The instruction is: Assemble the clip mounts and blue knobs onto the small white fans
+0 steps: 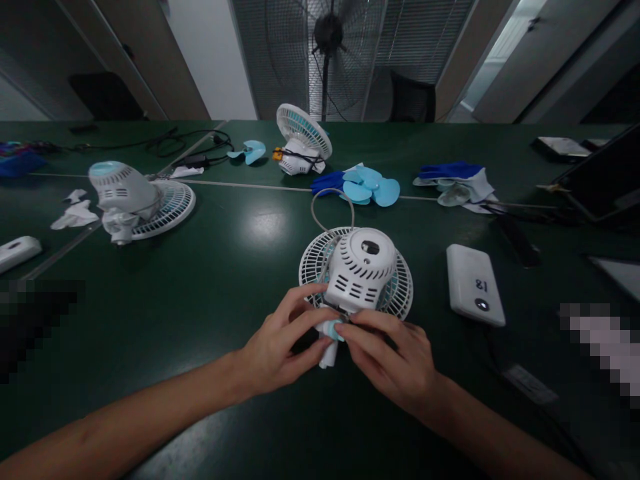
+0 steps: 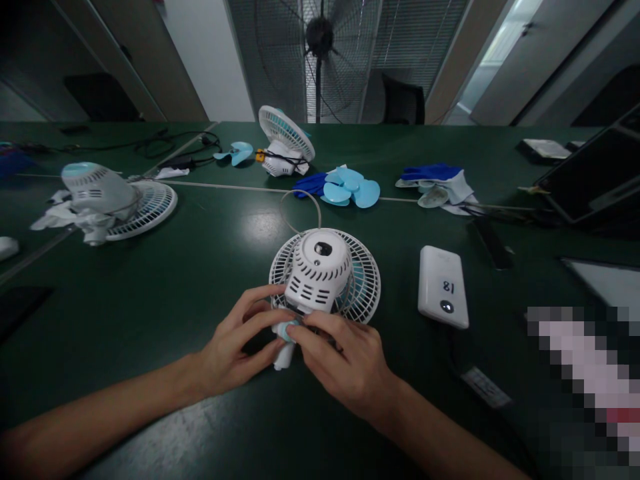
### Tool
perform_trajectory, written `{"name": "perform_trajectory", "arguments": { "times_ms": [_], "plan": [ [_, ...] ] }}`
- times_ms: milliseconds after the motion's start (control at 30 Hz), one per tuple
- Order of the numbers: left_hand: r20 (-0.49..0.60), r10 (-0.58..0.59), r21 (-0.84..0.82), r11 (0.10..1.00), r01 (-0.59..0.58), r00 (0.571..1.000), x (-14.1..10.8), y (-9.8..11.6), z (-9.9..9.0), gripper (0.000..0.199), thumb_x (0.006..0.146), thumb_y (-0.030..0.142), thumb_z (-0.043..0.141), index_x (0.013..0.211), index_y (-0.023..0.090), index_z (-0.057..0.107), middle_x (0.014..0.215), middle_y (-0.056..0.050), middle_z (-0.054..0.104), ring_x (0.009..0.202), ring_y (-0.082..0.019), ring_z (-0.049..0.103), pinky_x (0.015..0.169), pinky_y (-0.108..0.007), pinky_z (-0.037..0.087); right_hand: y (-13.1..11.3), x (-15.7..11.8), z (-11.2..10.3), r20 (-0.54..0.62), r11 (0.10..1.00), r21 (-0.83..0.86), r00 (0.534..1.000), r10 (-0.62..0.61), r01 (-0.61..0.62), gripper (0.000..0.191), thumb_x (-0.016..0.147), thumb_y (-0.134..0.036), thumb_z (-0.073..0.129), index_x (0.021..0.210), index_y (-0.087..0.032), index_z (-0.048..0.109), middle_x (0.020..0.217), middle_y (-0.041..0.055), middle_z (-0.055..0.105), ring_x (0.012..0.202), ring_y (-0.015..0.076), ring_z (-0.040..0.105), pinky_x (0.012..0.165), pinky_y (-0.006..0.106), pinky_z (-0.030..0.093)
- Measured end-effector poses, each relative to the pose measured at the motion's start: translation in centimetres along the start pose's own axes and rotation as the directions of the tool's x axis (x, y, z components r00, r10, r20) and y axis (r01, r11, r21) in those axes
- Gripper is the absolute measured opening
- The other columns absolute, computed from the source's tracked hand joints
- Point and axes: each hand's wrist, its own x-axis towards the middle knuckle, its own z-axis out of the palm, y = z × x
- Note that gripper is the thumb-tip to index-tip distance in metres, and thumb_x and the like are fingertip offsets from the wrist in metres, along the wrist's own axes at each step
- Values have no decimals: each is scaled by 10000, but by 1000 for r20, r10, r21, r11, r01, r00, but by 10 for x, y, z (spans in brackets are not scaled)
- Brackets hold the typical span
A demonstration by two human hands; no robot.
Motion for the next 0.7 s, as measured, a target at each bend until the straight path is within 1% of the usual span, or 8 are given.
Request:
{"name": "perform_trajectory", "arguments": {
  "times_ms": [67,200,333,467,567,633,700],
  "plan": [
    [-4,0,4,1000,0,1000,0,0,0,382,990,154,624,1366,201,575,1516,-165,406,1040,-205,682,944,-441,634,-2,2,-1,-8,1000,1,1000,7,-7,253,963,-96,673,1206,-161,698,1087,69,712,985,137,705,813,235,602],
    [-12,11,8,1000,-11,1000,1,1,1,383,992,164,625,1370,203,571,1510,-168,415,997,-193,683,918,-431,644,-7,7,-2,-27,999,-7,998,50,-50,154,975,-195,709,1125,-164,699,1008,48,736,902,129,714,762,238,580],
    [-10,21,24,999,-21,1000,3,3,0,376,989,159,633,1360,187,578,1497,-168,424,979,-187,684,896,-413,649,-10,9,-2,-39,996,-13,996,82,-83,72,980,-212,713,1034,-168,697,941,32,739,851,124,713,738,242,549],
    [-13,36,36,999,-36,999,4,3,0,376,985,152,638,1356,179,579,1495,-169,427,974,-184,681,862,-398,651,-10,8,1,-26,994,-10,994,108,-109,36,981,-195,703,970,-170,681,881,22,722,776,120,693,692,249,522],
    [-11,39,37,999,-39,999,3,3,0,388,984,146,635,1366,183,576,1498,-168,423,1000,-191,679,874,-404,649,-10,6,6,-2,992,24,992,127,-127,105,990,-156,668,887,-173,655,819,7,692,694,106,654,649,249,497],
    [-11,38,37,999,-38,999,3,3,0,392,985,146,633,1371,186,575,1500,-167,420,1002,-188,680,890,-408,647,-10,5,7,1,990,50,992,129,-129,126,986,-138,656,866,-173,644,815,6,684,681,103,643,641,248,495],
    [-15,36,41,999,-36,999,2,2,0,383,988,154,631,1366,187,576,1496,-166,423,998,-189,682,898,-415,647,-9,5,7,-6,991,58,993,117,-117,105,978,-132,653,881,-173,648,840,14,693,701,110,650,647,249,504]
  ]
}}
